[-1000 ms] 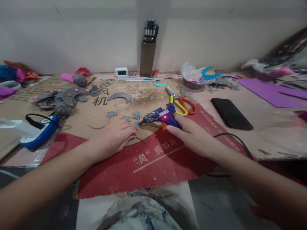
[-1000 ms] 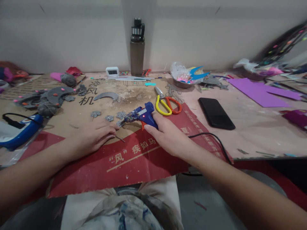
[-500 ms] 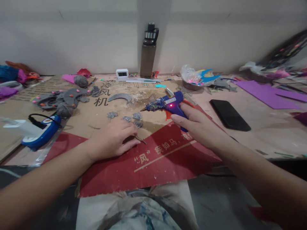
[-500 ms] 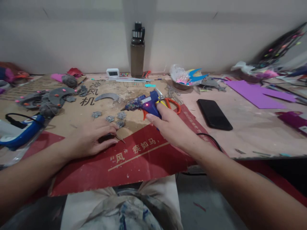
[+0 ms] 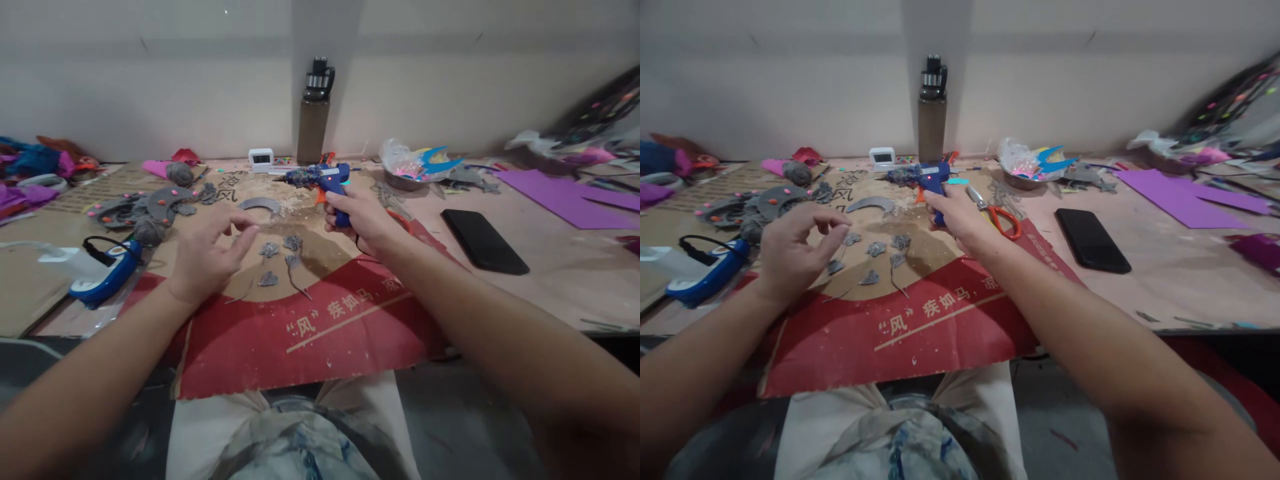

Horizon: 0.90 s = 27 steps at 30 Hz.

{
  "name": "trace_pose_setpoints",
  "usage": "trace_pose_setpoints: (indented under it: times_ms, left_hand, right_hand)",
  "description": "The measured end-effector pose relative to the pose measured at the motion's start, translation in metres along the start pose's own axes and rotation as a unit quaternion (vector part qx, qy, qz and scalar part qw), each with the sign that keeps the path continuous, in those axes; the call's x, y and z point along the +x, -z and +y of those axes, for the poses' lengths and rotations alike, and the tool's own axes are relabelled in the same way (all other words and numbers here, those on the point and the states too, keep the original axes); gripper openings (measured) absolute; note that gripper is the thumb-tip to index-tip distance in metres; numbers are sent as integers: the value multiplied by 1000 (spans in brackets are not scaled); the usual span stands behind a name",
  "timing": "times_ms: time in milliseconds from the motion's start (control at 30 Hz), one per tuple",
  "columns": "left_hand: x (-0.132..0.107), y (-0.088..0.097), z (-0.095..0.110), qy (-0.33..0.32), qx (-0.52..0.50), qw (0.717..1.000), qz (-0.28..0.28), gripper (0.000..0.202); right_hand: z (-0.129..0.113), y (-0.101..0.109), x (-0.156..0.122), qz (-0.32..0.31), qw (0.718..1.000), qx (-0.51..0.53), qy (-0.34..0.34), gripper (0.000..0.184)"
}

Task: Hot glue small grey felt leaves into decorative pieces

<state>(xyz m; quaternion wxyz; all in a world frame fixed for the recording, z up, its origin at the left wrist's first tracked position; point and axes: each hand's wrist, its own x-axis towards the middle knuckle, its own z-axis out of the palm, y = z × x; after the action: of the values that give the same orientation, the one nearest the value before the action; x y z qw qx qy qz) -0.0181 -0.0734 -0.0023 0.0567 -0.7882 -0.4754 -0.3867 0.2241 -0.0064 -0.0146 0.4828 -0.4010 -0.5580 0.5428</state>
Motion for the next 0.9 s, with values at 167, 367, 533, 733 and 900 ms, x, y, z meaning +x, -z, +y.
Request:
trace_pose_setpoints:
  times_ms: [167, 367, 533, 733, 900]
  left_hand:
    - [13, 4, -28, 97, 53, 993, -52, 21]
    - [17, 3, -38, 143, 77, 977, -142, 21]
    - [16, -5, -36, 80, 13, 971, -225, 26]
    - [15, -16, -30, -83, -49, 943, -318, 37]
    - [16, -23, -31, -66, -38, 950, -302, 31]
  right_hand:
    - [20, 15, 6, 17, 998, -31, -56, 18]
    - [25, 12, 3, -37, 995, -95, 2, 18]
    - [32, 12, 6, -9, 990, -140, 14, 19]
    - [34, 10, 5, 21, 987, -157, -7, 22]
    - [35, 10, 5, 24, 988, -154, -4, 26]
